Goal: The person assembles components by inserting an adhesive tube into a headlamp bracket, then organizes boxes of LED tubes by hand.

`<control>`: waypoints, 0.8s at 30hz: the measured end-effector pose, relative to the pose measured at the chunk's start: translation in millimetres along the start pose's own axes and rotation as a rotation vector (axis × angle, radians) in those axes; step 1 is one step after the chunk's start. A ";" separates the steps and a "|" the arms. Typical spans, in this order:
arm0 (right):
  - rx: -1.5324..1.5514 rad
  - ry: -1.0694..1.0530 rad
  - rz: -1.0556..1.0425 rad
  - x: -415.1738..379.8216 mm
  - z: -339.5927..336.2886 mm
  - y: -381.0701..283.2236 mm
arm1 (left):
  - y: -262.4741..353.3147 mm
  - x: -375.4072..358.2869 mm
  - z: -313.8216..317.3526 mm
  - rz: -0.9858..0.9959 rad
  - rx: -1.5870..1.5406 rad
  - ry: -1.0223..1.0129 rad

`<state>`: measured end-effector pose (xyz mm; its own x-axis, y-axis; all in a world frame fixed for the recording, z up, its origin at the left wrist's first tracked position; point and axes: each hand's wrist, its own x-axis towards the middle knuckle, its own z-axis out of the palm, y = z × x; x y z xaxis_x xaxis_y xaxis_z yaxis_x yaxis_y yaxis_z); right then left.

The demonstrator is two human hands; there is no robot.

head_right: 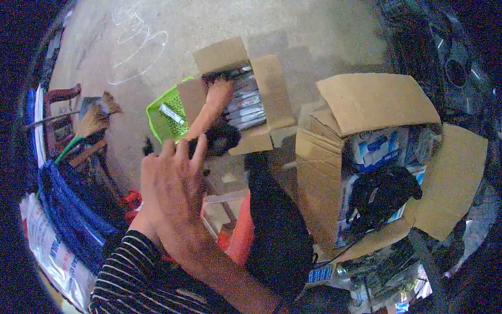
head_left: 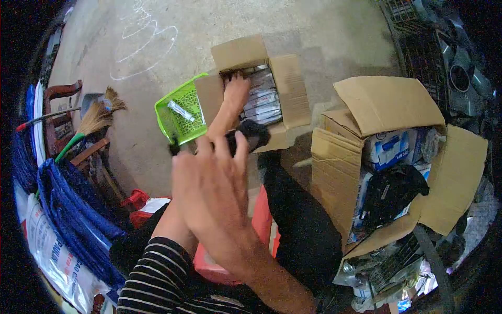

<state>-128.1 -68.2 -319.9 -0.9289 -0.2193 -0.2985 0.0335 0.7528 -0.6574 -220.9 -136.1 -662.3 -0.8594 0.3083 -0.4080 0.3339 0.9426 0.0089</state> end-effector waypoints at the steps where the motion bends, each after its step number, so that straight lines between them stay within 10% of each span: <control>1: 0.046 -0.008 0.008 -0.6 -4.2 -7.2 | -0.9 -4.7 -5.6 0.030 0.054 0.073; 12: 0.429 0.616 -0.121 17.8 -55.4 -55.2 | 5.1 -218.4 -169.1 -0.249 -1.437 0.407; 24: 0.352 0.312 -0.385 9.8 74.9 -150.1 | -113.4 -267.9 -170.1 -0.556 -2.112 0.880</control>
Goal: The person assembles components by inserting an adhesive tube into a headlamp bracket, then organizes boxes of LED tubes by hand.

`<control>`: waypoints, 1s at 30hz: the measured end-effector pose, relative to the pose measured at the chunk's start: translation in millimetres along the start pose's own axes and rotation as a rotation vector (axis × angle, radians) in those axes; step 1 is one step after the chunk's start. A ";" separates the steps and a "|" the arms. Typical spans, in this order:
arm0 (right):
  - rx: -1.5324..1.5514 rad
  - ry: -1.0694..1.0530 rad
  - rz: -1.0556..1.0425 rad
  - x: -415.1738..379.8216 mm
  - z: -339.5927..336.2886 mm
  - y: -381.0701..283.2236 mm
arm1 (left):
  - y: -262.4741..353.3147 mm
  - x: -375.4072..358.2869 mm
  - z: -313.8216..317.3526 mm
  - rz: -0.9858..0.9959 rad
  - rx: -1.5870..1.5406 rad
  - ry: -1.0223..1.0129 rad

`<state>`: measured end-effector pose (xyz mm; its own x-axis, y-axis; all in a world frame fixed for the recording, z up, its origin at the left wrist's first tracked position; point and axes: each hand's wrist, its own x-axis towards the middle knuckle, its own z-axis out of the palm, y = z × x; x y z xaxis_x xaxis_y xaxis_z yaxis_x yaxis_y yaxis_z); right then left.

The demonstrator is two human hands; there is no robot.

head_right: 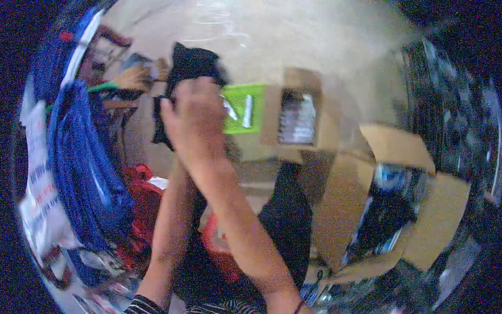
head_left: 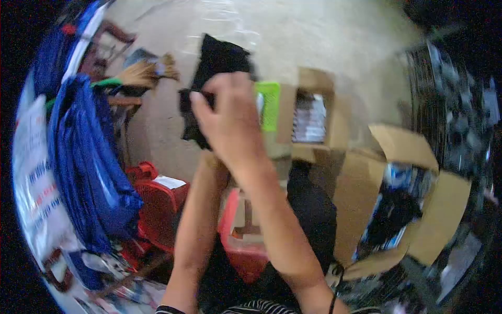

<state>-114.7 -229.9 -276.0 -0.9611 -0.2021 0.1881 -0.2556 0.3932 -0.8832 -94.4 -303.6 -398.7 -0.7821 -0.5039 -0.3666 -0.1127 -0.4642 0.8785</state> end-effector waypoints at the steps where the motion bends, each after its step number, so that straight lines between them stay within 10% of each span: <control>1: 0.029 0.058 0.024 -1.0 2.0 1.0 | -1.5 -2.4 -1.5 -0.003 -0.024 0.009; 3: -0.288 0.013 0.069 -3.9 -1.2 -3.9 | -1.4 -6.1 -3.3 -0.015 -0.059 -0.004; 13: 0.664 -0.024 0.706 -13.1 -16.7 68.7 | 16.8 -32.9 1.4 0.285 0.690 -0.677; 16: 0.606 0.153 0.612 -7.5 -31.0 103.1 | 43.4 -53.8 14.0 0.492 0.887 -0.649; 17: 0.705 0.329 0.665 -7.8 -34.5 106.5 | 55.2 -59.8 20.1 0.212 0.914 -0.748; 19: 0.788 0.084 0.642 11.4 -69.4 82.4 | 42.3 -73.3 25.4 0.410 0.652 -0.746; 22: 0.889 0.140 0.712 -20.9 -53.4 71.6 | 64.5 -74.3 34.5 -0.239 0.424 -0.700; 30: 0.921 0.186 0.622 9.5 -42.5 88.6 | 24.3 -53.1 14.9 0.593 0.872 -0.494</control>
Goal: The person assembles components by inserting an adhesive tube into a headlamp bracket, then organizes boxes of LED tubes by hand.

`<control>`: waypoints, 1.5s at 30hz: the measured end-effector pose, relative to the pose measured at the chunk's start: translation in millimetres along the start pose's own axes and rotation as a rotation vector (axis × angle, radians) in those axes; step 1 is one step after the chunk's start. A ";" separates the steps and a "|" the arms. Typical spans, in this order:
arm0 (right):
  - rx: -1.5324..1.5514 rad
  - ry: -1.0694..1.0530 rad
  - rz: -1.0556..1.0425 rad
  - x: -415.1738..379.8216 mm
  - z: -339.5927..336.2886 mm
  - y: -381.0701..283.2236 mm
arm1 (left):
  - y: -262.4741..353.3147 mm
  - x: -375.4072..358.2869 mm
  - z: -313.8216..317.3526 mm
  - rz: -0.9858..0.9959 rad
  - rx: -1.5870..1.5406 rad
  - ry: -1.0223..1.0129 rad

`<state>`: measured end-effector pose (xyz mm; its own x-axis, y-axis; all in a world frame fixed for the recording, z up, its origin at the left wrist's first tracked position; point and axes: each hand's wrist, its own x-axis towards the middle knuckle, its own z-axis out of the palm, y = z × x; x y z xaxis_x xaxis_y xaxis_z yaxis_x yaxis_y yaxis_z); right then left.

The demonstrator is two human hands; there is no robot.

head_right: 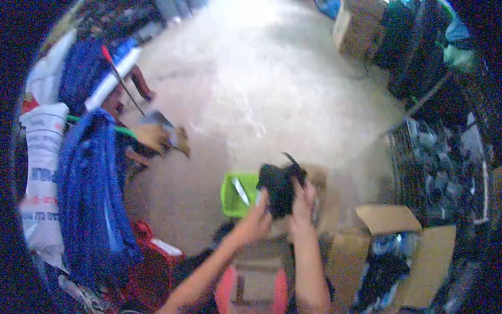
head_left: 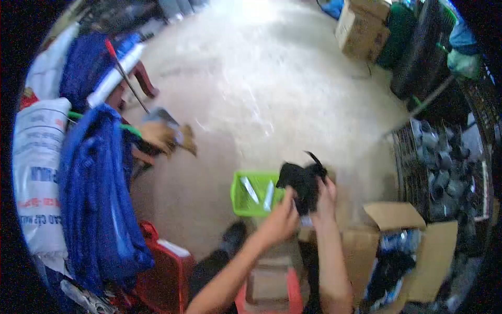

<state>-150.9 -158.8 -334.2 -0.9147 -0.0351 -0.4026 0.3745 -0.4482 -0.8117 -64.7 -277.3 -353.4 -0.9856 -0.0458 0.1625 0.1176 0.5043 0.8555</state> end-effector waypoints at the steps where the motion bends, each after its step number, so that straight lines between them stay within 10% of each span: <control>1: -0.017 0.027 -0.017 11.3 -5.1 5.1 | 25.2 10.5 -15.3 -0.324 -0.217 -0.227; 5: 0.121 -0.092 0.051 11.1 -4.6 9.4 | 14.3 18.2 -11.9 -0.439 -0.195 -0.358; 9: 0.083 -0.188 0.198 13.1 -6.9 -9.5 | -22.6 19.2 24.3 -0.129 -0.218 -0.115; 15: -0.197 -0.173 0.017 38.9 -42.7 -11.9 | -6.2 42.3 1.0 -0.167 0.131 -0.318; 23: -0.341 -0.210 -0.142 36.1 -33.2 -19.0 | 4.7 42.5 -14.4 -0.241 -0.278 -0.146; 29: -0.234 -0.397 -0.117 41.9 -34.1 -22.6 | -0.8 42.3 -28.3 0.011 0.008 -0.055; 34: -0.799 -0.361 -0.341 27.4 -16.6 -35.3 | 5.9 45.2 -42.9 -0.215 -0.081 -0.136; 41: -0.104 -0.059 -0.116 32.0 2.6 9.4 | 11.8 46.3 -26.2 -0.376 -0.292 0.018; 45: -0.412 -0.074 -0.048 24.2 5.4 44.7 | -6.0 48.5 -2.2 -0.465 -0.468 0.197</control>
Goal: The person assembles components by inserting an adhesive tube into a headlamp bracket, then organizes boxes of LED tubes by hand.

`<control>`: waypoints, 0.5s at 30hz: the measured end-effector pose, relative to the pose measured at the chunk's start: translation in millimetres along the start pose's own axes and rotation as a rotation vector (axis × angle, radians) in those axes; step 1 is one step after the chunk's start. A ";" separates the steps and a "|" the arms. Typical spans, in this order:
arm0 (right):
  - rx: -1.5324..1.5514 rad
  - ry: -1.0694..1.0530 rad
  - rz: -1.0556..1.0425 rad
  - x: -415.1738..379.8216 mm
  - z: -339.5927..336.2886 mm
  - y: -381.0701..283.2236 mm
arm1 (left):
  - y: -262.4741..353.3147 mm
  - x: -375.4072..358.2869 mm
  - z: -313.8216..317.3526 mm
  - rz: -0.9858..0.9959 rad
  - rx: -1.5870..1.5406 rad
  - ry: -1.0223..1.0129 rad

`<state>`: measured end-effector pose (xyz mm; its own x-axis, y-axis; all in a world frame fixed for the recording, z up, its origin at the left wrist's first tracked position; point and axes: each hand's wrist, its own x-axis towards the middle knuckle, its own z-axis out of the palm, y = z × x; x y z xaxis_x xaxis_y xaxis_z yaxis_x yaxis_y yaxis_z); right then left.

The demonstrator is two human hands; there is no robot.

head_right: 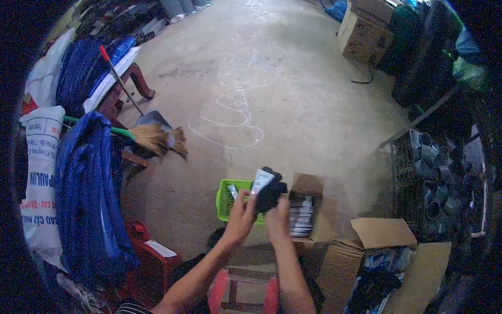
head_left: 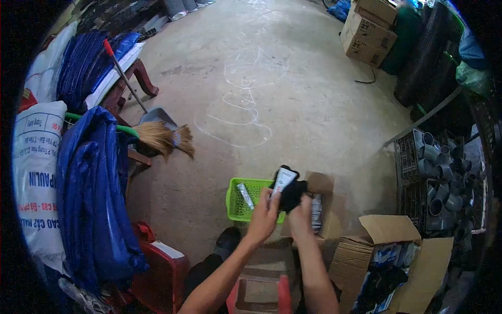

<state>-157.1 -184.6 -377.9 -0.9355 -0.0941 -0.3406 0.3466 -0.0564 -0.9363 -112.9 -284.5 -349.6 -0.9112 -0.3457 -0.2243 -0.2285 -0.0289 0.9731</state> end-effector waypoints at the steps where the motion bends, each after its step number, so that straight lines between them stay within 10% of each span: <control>1: -0.165 -0.058 -0.062 2.1 0.6 -1.5 | 0.7 4.5 -3.9 -0.065 -0.069 0.003; 4: -0.333 -0.095 -0.087 3.3 3.0 -3.8 | 2.4 10.1 -19.5 -0.193 -0.078 -0.099; 10: 0.444 0.107 0.068 3.8 -3.6 -22.1 | 20.3 -10.6 1.5 -0.299 -0.225 -0.334; 15: -0.162 -0.126 -0.059 -3.9 6.3 -24.0 | -4.9 -4.1 6.0 -0.051 -0.106 -0.086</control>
<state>-161.3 -189.2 -353.5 -0.9342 -0.2199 -0.2808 0.2663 0.0938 -0.9593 -110.1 -277.2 -353.7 -0.9262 -0.2600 -0.2730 -0.2419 -0.1453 0.9593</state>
